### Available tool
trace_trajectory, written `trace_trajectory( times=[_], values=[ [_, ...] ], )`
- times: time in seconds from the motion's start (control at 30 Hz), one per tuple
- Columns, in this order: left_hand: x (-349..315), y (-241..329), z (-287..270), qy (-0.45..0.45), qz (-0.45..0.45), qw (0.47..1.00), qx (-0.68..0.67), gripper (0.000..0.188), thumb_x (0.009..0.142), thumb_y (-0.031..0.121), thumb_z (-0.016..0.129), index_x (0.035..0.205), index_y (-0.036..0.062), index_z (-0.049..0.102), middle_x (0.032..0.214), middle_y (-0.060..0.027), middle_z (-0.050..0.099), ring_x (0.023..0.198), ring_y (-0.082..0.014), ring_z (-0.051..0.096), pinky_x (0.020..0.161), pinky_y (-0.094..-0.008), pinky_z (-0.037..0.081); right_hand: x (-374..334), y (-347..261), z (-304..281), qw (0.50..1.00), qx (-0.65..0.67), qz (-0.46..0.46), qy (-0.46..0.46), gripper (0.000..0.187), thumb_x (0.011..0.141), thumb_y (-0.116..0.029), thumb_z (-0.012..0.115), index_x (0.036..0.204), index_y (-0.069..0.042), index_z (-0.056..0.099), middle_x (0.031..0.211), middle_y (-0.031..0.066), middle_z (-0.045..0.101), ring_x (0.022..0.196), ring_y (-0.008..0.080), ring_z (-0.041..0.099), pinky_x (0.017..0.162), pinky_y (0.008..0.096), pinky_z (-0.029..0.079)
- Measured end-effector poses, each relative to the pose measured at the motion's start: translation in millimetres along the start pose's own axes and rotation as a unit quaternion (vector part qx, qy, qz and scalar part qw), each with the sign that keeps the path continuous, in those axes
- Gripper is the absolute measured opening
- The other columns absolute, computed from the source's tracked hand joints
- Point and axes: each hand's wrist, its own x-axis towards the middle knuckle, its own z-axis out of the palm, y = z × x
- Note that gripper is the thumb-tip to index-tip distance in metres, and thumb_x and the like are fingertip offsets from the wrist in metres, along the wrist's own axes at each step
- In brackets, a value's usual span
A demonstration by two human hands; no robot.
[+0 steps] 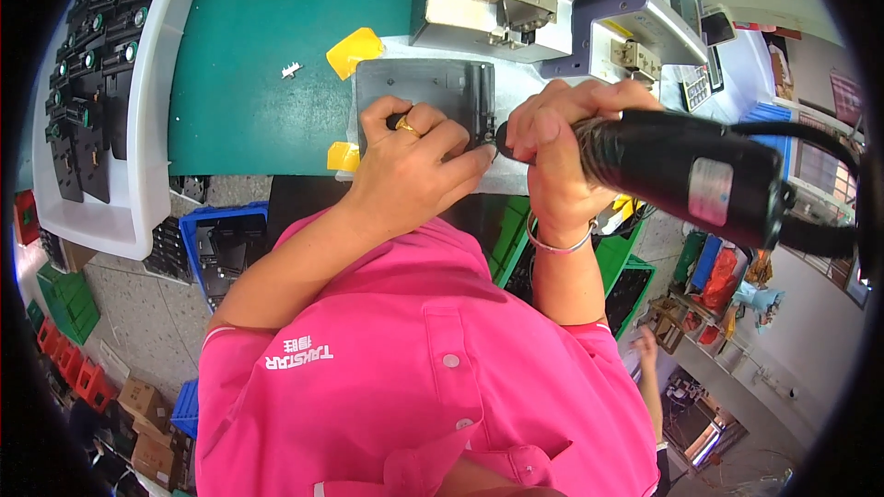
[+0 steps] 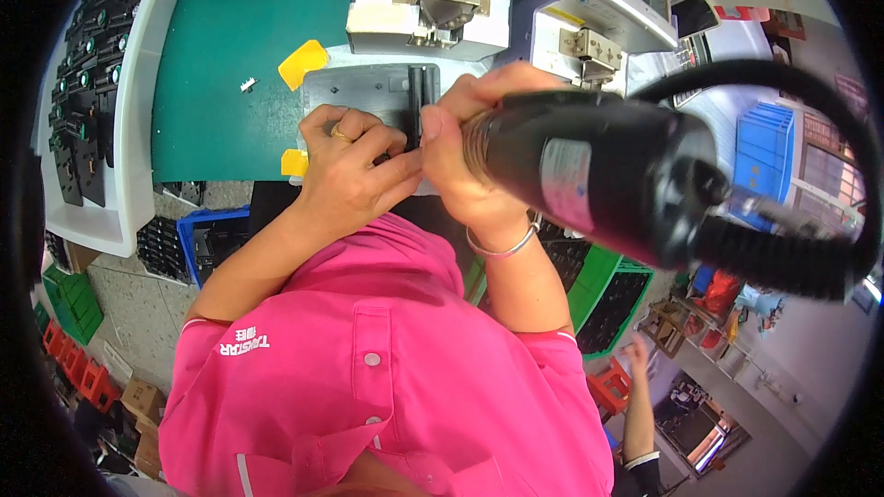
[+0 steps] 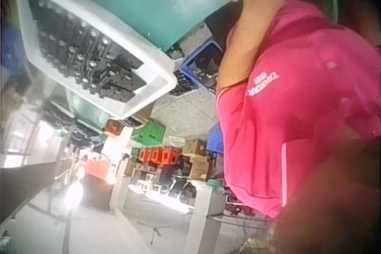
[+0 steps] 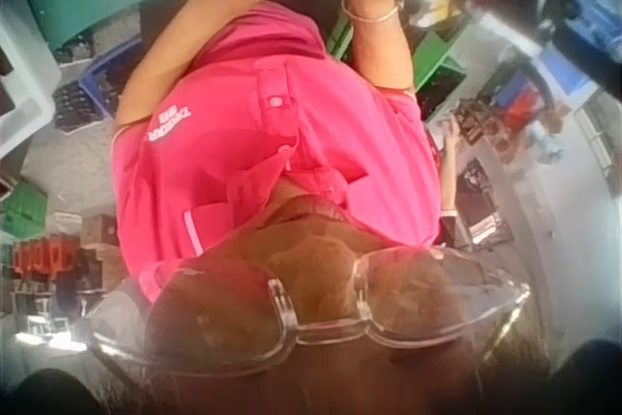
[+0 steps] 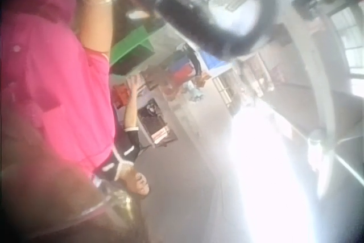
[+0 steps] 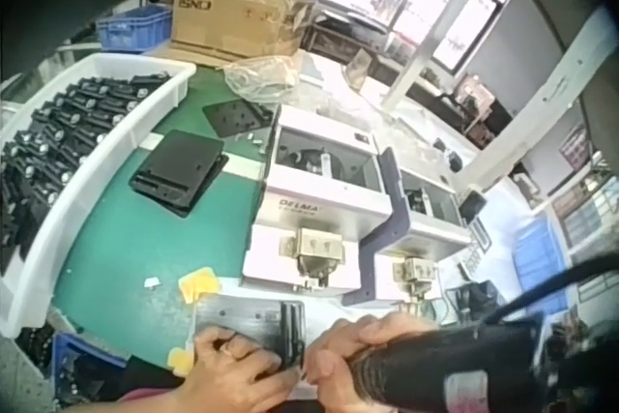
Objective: The person assembles plastic housings by fastening screws into them with an electric screwdriver.
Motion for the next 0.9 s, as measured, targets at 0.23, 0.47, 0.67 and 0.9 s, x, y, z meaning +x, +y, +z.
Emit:
trace_trajectory(
  times=[0.23,0.47,0.67,0.9],
  values=[
    [-6.2,-1.8,4.3,0.005,0.006,1.000,-0.002,0.017,0.071,0.024,0.074,0.088,0.0231,0.069,0.080,0.0063,0.053,0.088,-0.0138,0.053,0.090,-0.0452,0.030,13.0,-20.1,1.3,0.986,0.150,-0.004,0.069,0.048,0.086,-0.003,0.058,0.128,-0.009,0.036,0.065,0.0049,0.050,0.054,0.0174,0.049,0.051,0.0353,0.047],
    [-3.2,-1.8,2.5,0.001,0.018,1.000,0.005,0.020,0.071,0.026,0.077,0.090,0.0242,0.070,0.080,0.0075,0.052,0.083,-0.0137,0.051,0.088,-0.0433,0.029,67.2,-19.9,0.6,0.958,0.158,-0.137,0.196,0.052,0.088,-0.008,0.057,0.130,-0.006,0.027,0.066,0.0067,0.048,0.051,0.0178,0.050,0.053,0.0369,0.051],
    [-2.1,-0.6,2.8,-0.001,0.012,1.000,0.000,0.018,0.072,0.026,0.077,0.089,0.0239,0.070,0.080,0.0072,0.053,0.083,-0.0141,0.051,0.089,-0.0438,0.029,76.7,-10.7,13.9,0.964,0.151,-0.133,0.173,0.054,0.086,0.001,0.061,0.129,0.001,0.029,0.068,0.0088,0.055,0.053,0.0157,0.055,0.055,0.0349,0.053],
    [-3.0,-1.5,3.5,0.000,0.009,1.000,0.000,0.020,0.072,0.026,0.075,0.089,0.0231,0.066,0.079,0.0068,0.050,0.087,-0.0142,0.052,0.090,-0.0449,0.030,79.0,-4.6,15.7,0.967,0.140,-0.131,0.169,0.050,0.085,0.002,0.063,0.126,0.001,0.034,0.068,0.0082,0.057,0.052,0.0150,0.055,0.052,0.0312,0.051]
  ],
)
